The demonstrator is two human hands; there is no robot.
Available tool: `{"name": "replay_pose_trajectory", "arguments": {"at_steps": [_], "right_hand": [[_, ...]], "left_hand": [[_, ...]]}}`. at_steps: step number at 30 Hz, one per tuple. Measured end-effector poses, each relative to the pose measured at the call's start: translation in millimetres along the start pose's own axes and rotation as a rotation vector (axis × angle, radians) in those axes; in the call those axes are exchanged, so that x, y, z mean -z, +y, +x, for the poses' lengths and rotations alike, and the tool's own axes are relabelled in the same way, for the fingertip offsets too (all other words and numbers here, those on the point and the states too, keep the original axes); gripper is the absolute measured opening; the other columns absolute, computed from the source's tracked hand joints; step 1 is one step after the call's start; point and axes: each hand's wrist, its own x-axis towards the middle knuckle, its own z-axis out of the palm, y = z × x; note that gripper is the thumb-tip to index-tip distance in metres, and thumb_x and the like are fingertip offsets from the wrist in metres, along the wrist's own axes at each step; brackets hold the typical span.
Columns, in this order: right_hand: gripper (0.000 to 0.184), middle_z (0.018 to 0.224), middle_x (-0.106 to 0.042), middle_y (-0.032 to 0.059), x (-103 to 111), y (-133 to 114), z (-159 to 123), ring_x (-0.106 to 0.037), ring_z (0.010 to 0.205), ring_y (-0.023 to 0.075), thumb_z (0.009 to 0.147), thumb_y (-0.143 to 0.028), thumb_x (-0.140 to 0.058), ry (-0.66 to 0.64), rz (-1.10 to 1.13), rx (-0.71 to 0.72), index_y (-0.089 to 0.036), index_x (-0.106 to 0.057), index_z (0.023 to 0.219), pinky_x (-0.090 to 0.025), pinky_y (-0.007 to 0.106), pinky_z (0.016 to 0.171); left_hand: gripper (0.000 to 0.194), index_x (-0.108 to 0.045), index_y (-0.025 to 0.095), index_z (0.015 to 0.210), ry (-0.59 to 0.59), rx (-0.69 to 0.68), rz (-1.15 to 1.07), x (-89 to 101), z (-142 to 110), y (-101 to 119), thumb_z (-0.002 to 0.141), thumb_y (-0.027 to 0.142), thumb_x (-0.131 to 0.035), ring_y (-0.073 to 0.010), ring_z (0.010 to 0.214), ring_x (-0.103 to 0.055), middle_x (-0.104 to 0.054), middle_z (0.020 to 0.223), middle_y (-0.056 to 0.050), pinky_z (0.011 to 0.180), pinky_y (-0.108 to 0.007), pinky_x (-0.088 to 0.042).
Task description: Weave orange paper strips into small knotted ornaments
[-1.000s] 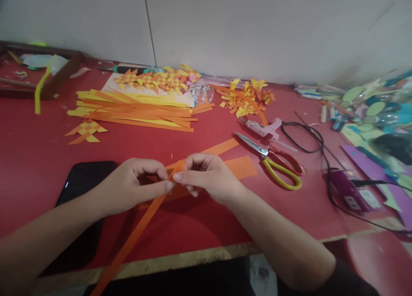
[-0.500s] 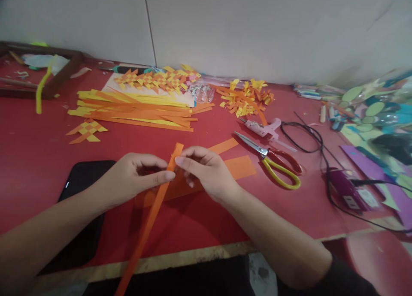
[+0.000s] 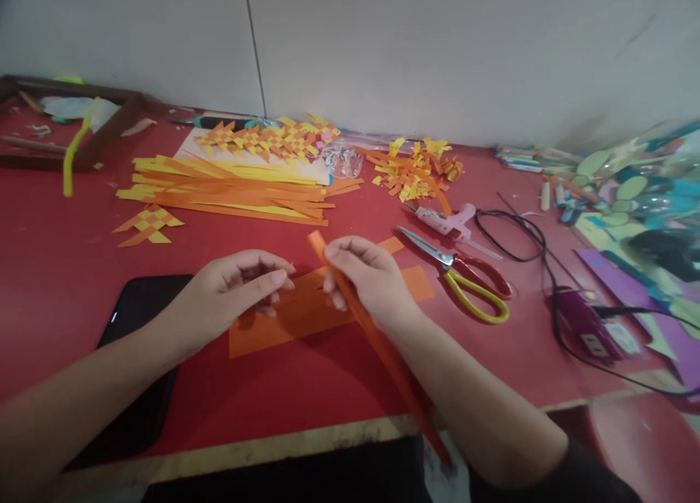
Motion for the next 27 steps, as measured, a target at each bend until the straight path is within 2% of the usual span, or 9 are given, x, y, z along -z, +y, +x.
{"name": "replay_pose_trajectory", "arguments": {"at_steps": [3,7,10,13,16,22,27], "right_hand": [[0.024,0.054,-0.068,-0.0012,-7.6,4.3,-7.5,-0.059,0.037,0.0116,0.078,-0.037,-0.073,-0.189,-0.047,-0.103,-0.019,-0.057,0.079,-0.045,0.019,0.037],[0.026,0.06,-0.07,-0.0004,-12.0,6.6,-11.4,-0.065,0.045,0.0137,0.078,-0.038,-0.074,-0.29,-0.038,-0.122,-0.018,-0.057,0.078,-0.053,0.023,0.045],[0.022,0.065,-0.068,-0.0006,-11.8,8.3,-11.3,-0.064,0.054,0.0119,0.08,-0.035,-0.073,-0.27,-0.049,-0.061,-0.018,-0.06,0.077,-0.053,0.024,0.054],[0.014,0.07,-0.066,-0.0019,-11.1,11.2,-10.6,-0.059,0.059,0.0084,0.082,-0.03,-0.073,-0.205,-0.061,0.06,-0.019,-0.066,0.077,-0.049,0.021,0.059],[0.011,0.071,-0.065,-0.0017,-11.5,13.1,-10.8,-0.057,0.062,0.0084,0.079,-0.027,-0.075,-0.19,-0.062,0.12,-0.019,-0.069,0.076,-0.047,0.022,0.061],[0.017,0.064,-0.063,-0.001,-13.6,10.6,-12.9,-0.057,0.056,0.0113,0.074,-0.03,-0.077,-0.222,-0.088,0.068,-0.018,-0.066,0.071,-0.046,0.026,0.057],[0.015,0.064,-0.06,-0.0008,-14.1,9.4,-12.4,-0.048,0.056,0.0097,0.07,-0.027,-0.076,-0.17,-0.155,0.059,-0.017,-0.065,0.068,-0.038,0.024,0.053]], "left_hand": [[0.029,-0.064,0.017,0.098,-0.027,-0.027,-0.017,0.1,-0.4,-1.1,0.084,0.042,-0.068,-0.0127,0.078,-0.064,-0.067,0.091,-0.002,0.06,-0.02,-0.056],[0.021,-0.062,0.015,0.083,-0.037,-0.057,0.041,0.5,-0.6,-0.1,0.086,0.036,-0.064,-0.0091,0.062,-0.06,-0.063,0.077,0.001,0.058,-0.02,-0.052],[0.02,-0.059,0.015,0.077,-0.053,-0.041,0.079,0.1,-2.0,1.8,0.087,0.033,-0.062,-0.0079,0.054,-0.059,-0.06,0.07,0.003,0.053,-0.02,-0.048],[0.018,-0.06,0.016,0.077,-0.106,-0.018,0.101,-1.1,-3.6,2.8,0.085,0.032,-0.063,-0.0085,0.053,-0.06,-0.058,0.066,0.004,0.053,-0.019,-0.047],[0.016,-0.06,0.017,0.075,-0.124,-0.015,0.121,-2.1,-3.9,2.9,0.083,0.029,-0.064,-0.0089,0.054,-0.059,-0.057,0.064,0.005,0.054,-0.019,-0.047],[0.016,-0.061,0.017,0.071,-0.125,-0.029,0.168,-2.5,-3.1,3.8,0.081,0.028,-0.066,-0.0096,0.055,-0.056,-0.059,0.062,0.004,0.053,-0.02,-0.043],[0.014,-0.062,0.017,0.075,-0.154,-0.013,0.168,-2.7,-4.3,4.1,0.082,0.029,-0.065,-0.0105,0.056,-0.057,-0.059,0.064,0.004,0.053,-0.021,-0.043]]}}
